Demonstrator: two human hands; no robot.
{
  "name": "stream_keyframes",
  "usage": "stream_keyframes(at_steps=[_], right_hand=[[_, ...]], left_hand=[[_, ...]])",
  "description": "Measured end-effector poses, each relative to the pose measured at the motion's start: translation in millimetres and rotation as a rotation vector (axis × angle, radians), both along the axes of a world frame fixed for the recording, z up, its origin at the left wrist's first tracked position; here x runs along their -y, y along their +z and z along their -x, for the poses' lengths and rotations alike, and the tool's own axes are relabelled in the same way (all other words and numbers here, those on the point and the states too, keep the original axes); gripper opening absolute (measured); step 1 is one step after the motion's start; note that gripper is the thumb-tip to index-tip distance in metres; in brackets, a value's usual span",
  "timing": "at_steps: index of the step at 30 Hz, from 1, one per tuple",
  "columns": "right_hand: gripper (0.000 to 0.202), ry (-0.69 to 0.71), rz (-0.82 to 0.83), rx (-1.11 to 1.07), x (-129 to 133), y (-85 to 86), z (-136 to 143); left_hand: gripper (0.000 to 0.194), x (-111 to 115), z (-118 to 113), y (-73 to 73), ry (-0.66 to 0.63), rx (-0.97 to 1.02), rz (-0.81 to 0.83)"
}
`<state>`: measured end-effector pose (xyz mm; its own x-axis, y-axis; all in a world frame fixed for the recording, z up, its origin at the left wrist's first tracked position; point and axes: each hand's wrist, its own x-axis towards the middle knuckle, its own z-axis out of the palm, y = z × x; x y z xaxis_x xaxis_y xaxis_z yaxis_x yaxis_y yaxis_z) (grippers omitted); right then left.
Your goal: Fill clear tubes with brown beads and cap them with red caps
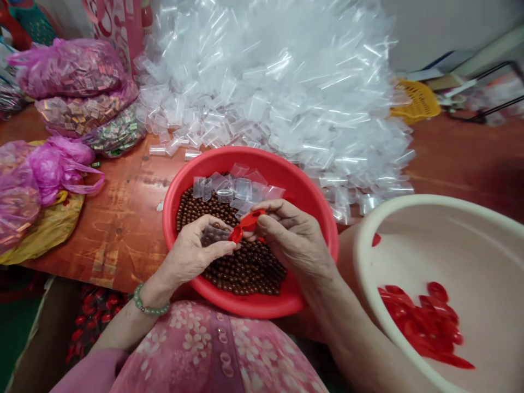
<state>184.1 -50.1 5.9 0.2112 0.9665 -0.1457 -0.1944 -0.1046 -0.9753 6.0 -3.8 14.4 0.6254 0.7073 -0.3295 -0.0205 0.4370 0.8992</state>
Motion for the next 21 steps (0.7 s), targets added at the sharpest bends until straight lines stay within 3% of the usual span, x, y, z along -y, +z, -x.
stream_keyframes(at_steps=[6,11,15,21], right_hand=[[0.020,0.099,-0.091,0.442,11.6,21.7,-15.1],[0.020,0.401,-0.247,0.897,13.9,40.4,-24.3],[0.033,0.577,-0.332,0.977,11.3,40.2,-16.6],[0.025,0.562,-0.414,0.946,10.3,32.6,-7.4]], left_hand=[[0.025,-1.8,-2.7,4.0,0.070,-0.054,-0.062],[0.024,-3.1,-4.4,4.2,0.051,-0.084,-0.078],[0.025,-4.1,-4.5,2.7,0.023,-0.087,-0.069],[0.026,-5.6,-2.7,-2.5,0.042,-0.015,-0.038]])
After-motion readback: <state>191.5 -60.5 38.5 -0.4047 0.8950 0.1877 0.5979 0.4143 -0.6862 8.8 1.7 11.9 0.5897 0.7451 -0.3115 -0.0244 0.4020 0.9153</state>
